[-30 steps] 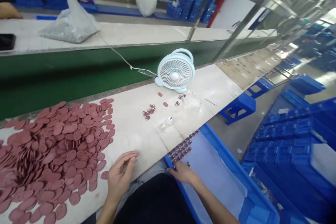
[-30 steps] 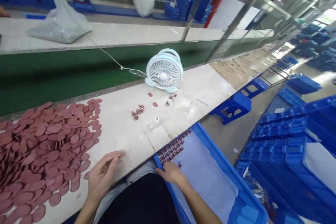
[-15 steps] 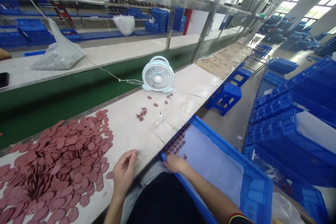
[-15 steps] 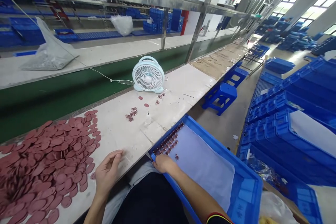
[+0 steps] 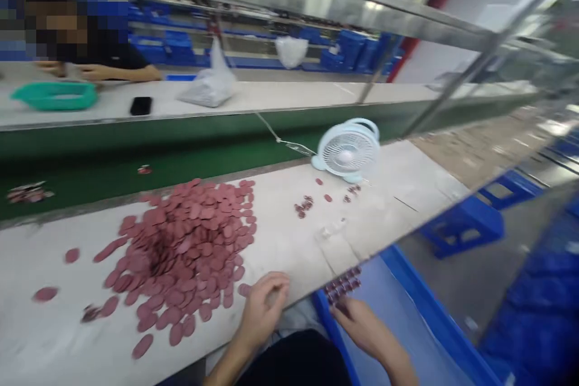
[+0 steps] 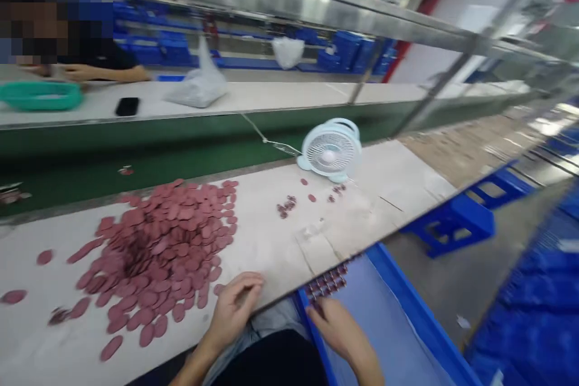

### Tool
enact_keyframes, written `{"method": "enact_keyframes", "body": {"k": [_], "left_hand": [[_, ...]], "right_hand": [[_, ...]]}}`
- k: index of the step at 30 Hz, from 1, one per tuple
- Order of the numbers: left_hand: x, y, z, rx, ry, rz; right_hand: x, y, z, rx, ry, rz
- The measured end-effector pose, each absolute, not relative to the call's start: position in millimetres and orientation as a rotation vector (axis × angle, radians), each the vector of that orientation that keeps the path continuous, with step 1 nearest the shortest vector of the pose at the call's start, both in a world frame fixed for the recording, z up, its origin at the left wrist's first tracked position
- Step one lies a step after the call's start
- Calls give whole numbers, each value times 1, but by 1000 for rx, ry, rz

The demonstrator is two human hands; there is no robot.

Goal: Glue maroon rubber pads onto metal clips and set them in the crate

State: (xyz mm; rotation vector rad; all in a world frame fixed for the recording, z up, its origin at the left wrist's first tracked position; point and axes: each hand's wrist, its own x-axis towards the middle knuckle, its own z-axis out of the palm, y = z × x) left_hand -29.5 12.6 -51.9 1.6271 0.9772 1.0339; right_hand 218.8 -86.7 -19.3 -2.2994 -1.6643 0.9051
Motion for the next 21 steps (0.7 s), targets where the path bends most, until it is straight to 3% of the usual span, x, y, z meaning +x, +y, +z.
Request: {"method": "enact_keyframes", "body": {"k": [5, 10, 16, 21], "left_hand": [[-86, 13, -35, 1869, 1164, 1076], [-116, 0, -43, 2240, 1309, 1070], [-100, -12, -72, 2362, 1631, 1318], [-93, -7, -89, 2229, 1845, 1433]], "right_hand": [[188, -32, -4, -1761, -1515, 1204], [109, 88, -1, -1369, -1853, 1035], [-7, 271, 31, -1207, -2132, 860], [-42, 304, 41, -1175, -2242, 826]]}}
